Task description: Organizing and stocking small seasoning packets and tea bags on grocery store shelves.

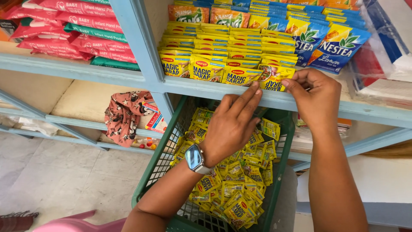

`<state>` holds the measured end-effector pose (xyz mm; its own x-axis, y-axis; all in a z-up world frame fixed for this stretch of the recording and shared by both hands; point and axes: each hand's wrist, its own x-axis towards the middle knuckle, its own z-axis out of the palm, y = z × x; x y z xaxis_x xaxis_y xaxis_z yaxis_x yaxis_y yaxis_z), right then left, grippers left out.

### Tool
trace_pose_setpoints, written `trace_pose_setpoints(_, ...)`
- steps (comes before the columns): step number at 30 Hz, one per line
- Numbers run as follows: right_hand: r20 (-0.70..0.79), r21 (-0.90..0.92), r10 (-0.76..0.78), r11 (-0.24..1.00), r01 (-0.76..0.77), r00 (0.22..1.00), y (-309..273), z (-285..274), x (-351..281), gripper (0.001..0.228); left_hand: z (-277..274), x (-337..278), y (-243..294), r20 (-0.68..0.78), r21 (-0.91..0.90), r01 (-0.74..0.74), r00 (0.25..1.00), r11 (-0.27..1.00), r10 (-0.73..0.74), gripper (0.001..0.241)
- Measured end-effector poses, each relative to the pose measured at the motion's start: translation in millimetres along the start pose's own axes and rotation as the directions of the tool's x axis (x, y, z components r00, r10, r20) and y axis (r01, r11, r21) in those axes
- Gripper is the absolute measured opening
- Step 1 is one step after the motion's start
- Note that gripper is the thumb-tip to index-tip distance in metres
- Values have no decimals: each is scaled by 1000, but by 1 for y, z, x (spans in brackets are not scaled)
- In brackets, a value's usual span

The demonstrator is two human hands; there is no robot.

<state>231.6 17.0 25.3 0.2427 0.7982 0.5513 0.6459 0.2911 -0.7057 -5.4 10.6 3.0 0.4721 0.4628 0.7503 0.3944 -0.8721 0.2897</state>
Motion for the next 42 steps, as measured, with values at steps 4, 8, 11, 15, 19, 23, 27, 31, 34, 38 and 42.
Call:
trace_pose_setpoints(4,2,85,18,996,-19,1000,6,2,-1,12,-7,4,-5,-23,46,-5,1000,999,6,69)
trace_pose_setpoints(8,-10,94,18,995,-17,1000,3,3,-2,12,-3,8,-6,78,129,-59,996,990,49,69)
trace_pose_setpoints(11,1,110,28,994,-28,1000,5,1,-1,12,-5,10,-5,61,171,9,998,985,-20,71)
trace_pose_setpoints(15,15,124,54,991,-56,998,6,0,-2,10,-9,7,-7,26,104,25,999,994,-27,71)
trace_pose_setpoints(19,7,81,40,996,-40,999,7,0,0,10,-25,14,-17,4,43,-102,995,994,102,59)
trace_pose_setpoints(23,40,134,35,990,-40,999,10,-1,-2,12,-45,37,-40,-144,327,-104,977,939,158,51)
trace_pose_setpoints(27,41,140,16,990,-22,999,8,-2,0,13,-50,61,-61,-73,375,-195,968,906,239,32)
trace_pose_setpoints(31,37,121,47,991,-51,998,8,-2,-2,14,-53,73,-56,-20,399,-263,955,879,295,21)
trace_pose_setpoints(34,40,122,46,991,-51,998,8,-2,-1,14,-51,77,-58,27,406,-297,949,864,314,15)
trace_pose_setpoints(38,29,96,7,995,-9,1000,7,-2,0,14,-50,78,-63,20,428,-320,938,845,345,16)
trace_pose_setpoints(42,22,81,-8,997,7,1000,7,-1,-2,14,-52,78,-60,8,386,-318,940,866,342,14)
